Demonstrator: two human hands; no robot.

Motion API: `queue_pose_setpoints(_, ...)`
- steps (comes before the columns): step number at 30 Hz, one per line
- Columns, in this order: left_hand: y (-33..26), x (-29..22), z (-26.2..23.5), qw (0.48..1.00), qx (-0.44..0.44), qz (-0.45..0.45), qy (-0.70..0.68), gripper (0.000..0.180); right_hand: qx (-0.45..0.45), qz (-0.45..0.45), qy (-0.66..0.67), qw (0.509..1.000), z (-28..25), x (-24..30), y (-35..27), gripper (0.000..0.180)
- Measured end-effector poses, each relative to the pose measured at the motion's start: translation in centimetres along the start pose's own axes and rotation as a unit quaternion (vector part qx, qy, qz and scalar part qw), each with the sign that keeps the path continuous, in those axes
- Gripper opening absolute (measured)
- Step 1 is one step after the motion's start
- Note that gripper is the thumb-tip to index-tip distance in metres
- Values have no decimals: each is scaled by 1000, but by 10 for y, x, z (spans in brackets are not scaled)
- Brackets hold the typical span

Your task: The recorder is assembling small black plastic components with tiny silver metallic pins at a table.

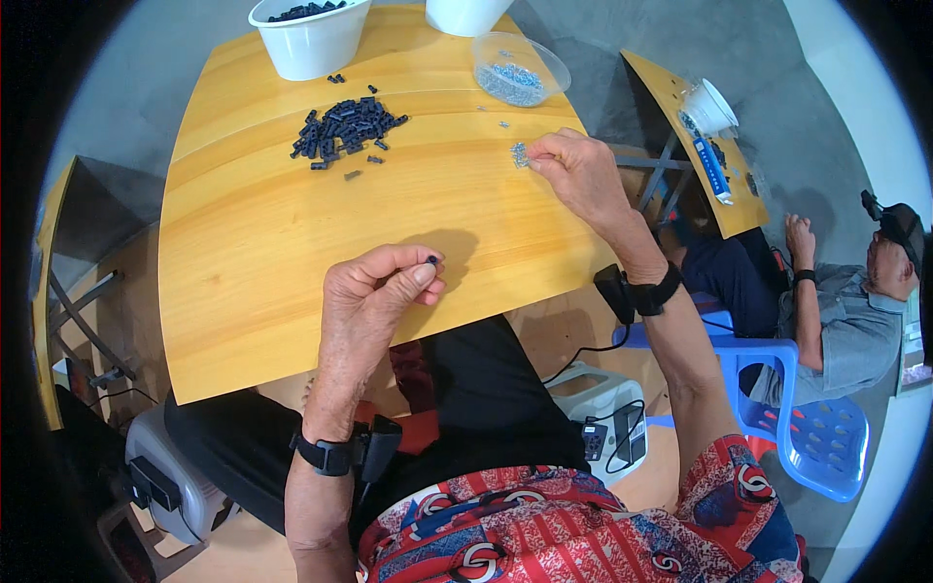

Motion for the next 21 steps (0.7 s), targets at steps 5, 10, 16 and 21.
queue_pose_setpoints(5,-1,0,0,1000,8,-4,1,13,4,-41,33,999,9,5,6,10)
queue_pose_setpoints(10,-2,0,1,1000,13,-7,-15,13,18,-60,6,998,19,5,9,9)
queue_pose_setpoints(16,-1,1,1,999,18,-10,-29,14,54,-41,53,996,24,7,8,11)
queue_pose_setpoints(21,0,1,1,999,24,-10,-32,14,69,-2,118,991,23,0,4,13)
Point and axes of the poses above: each hand's wrist, its own y-axis towards the middle knuckle, its own z-axis out of the palm, x = y × z, the point moved 9 cm from there along y, towards the middle knuckle, and after that the axes turned 13 degrees about -y, right-handed, at the moved point
